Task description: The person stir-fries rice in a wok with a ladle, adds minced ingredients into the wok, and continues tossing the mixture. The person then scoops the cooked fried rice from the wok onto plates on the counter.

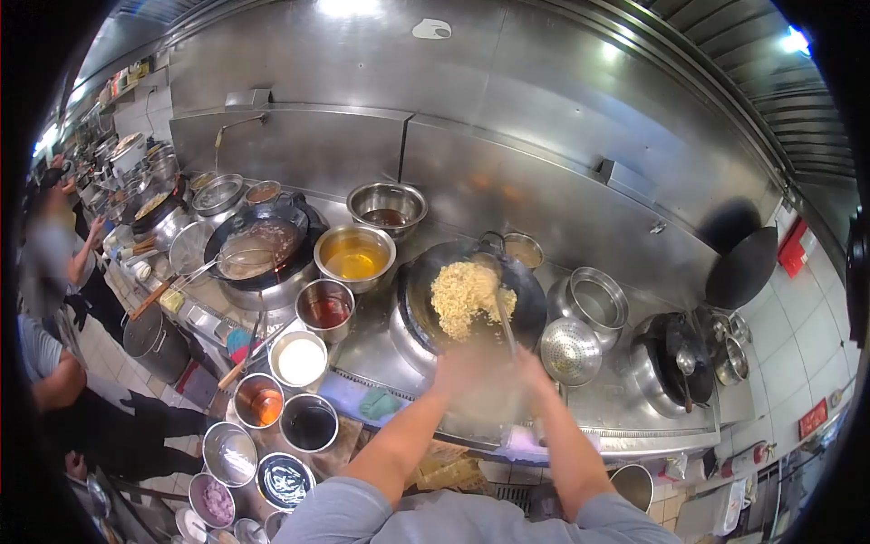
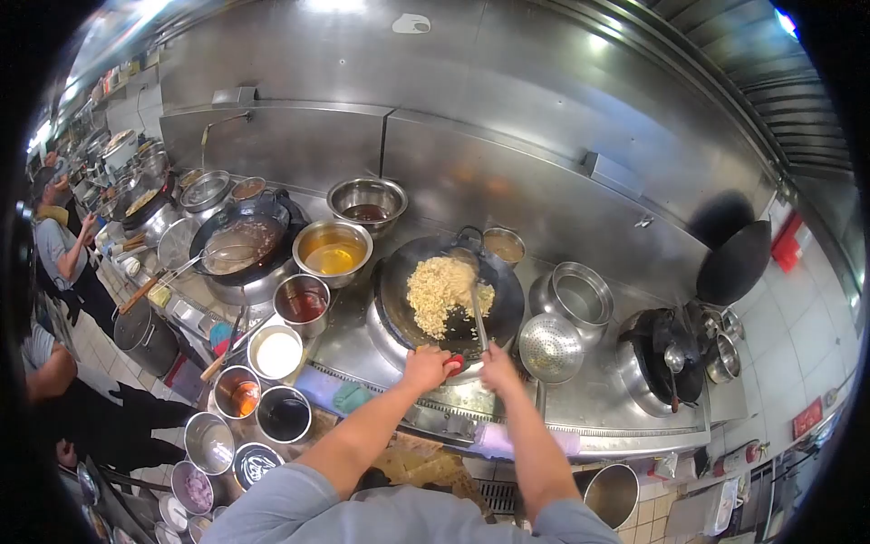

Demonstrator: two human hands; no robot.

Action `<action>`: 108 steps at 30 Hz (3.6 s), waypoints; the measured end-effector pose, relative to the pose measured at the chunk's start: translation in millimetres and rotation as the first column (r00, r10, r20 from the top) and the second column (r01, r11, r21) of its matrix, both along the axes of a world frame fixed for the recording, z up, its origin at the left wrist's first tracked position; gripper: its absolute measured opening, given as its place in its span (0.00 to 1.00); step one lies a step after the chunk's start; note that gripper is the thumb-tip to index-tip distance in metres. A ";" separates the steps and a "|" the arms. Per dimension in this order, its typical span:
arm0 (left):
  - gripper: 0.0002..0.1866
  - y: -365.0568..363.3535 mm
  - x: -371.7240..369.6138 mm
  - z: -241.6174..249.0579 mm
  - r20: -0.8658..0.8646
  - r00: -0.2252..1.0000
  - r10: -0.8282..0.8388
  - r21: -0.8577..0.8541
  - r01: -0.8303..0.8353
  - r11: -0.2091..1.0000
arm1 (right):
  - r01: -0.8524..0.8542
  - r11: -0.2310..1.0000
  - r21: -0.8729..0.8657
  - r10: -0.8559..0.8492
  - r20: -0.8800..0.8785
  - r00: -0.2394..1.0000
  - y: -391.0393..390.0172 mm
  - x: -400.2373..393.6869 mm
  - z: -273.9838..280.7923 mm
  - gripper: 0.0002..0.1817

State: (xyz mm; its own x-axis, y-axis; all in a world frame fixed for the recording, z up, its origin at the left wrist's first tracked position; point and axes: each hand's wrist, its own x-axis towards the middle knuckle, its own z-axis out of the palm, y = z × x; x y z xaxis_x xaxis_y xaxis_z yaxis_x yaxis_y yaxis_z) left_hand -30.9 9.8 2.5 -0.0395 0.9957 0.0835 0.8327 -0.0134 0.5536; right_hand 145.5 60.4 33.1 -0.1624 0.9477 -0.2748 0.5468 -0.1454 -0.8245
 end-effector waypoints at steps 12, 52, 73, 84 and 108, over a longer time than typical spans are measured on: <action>0.20 2.9 4.5 -21.0 0.003 1.000 0.022 0.080 -0.022 0.997 | -0.155 0.778 -0.609 -0.461 -0.720 0.518 8.3 -6.6 -44.6 0.17; 0.20 9.7 -31.0 -25.7 -0.066 0.987 -0.148 0.050 0.152 0.987 | -0.457 0.884 0.098 0.275 0.681 0.679 -78.3 64.6 10.8 0.30; 0.19 -48.4 24.1 51.9 -0.087 0.964 -0.250 0.157 0.261 0.953 | -0.422 0.905 -0.059 0.363 0.625 0.692 -184.7 147.7 216.1 0.32; 0.15 -41.6 38.5 -6.4 -0.071 0.989 -0.127 0.366 0.144 0.919 | -0.383 0.900 0.211 0.172 0.634 0.754 -92.3 67.2 97.6 0.23; 0.17 -48.7 33.8 -66.4 -0.228 0.916 -0.332 0.154 0.370 0.916 | -0.346 0.935 0.083 0.197 0.689 0.697 -102.4 67.3 86.1 0.24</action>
State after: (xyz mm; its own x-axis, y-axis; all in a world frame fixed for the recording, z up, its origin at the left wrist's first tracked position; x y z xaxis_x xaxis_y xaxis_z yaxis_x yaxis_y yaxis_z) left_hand 2.9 -38.9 -63.9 0.3455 0.9065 0.2428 0.8446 -0.4131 0.3406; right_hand 212.8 -42.0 119.3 -0.2686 0.9351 -0.2314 0.9493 0.2162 -0.2283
